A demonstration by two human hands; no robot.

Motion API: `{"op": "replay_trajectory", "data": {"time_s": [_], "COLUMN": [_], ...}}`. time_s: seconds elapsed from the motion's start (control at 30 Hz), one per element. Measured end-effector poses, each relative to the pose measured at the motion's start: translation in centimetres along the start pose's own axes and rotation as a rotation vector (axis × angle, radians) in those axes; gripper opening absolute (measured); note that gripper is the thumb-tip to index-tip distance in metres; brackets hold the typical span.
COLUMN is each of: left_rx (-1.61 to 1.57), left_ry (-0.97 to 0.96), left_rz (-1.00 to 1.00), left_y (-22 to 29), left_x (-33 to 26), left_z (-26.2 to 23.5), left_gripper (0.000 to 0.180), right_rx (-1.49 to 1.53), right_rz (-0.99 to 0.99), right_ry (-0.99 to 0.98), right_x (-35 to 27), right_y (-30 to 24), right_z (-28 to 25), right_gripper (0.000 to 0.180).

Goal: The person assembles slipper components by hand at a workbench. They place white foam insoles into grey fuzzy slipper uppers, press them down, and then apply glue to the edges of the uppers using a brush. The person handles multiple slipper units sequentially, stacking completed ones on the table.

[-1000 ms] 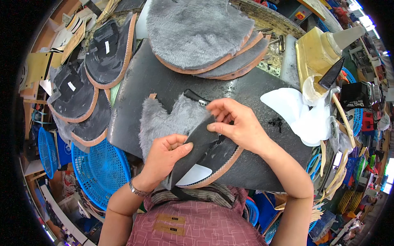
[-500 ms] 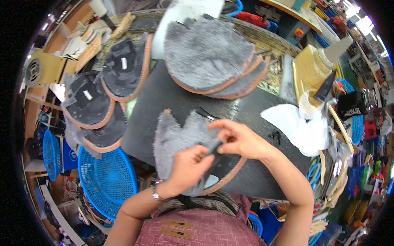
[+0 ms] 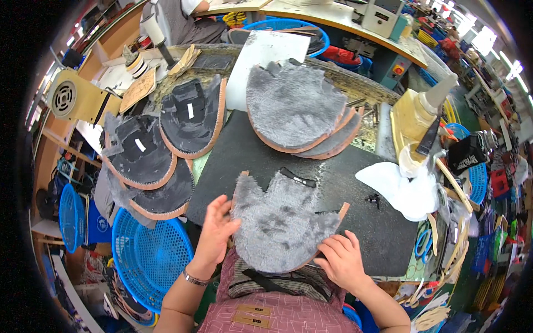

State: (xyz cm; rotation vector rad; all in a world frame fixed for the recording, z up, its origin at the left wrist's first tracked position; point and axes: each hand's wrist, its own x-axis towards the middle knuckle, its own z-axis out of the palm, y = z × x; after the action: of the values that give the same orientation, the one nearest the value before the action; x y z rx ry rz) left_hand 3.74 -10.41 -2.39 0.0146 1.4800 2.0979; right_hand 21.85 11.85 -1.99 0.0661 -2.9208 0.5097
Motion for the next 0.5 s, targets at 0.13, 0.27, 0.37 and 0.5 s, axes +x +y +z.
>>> {"op": "replay_trajectory", "data": {"time_s": [0.13,0.27,0.37,0.5], "left_rx": [0.22,0.511,0.705,0.675], "left_ry": [-0.121,-0.144,-0.171,-0.245], "left_rz": [-0.003,0.108,0.309,0.638], "left_y": [-1.9,-1.6,-0.3,6.1], "left_x": [1.2,1.2,0.1,2.1], "left_z": [0.5,0.8,1.5,4.4], "left_gripper": [0.068,0.061,0.052,0.05], "right_rx": [-0.115,-0.054,0.098,0.749], "right_rz": [0.033,0.093,0.149,0.589], "right_ry": [-0.01,-0.09,-0.13,0.458], "right_x": [-0.3,0.5,1.2,4.2], "right_y": [0.1,-0.5,0.3,5.3], "right_z": [0.4,1.0,-0.1,-1.3], "right_gripper": [0.038,0.049,0.048,0.021]}}
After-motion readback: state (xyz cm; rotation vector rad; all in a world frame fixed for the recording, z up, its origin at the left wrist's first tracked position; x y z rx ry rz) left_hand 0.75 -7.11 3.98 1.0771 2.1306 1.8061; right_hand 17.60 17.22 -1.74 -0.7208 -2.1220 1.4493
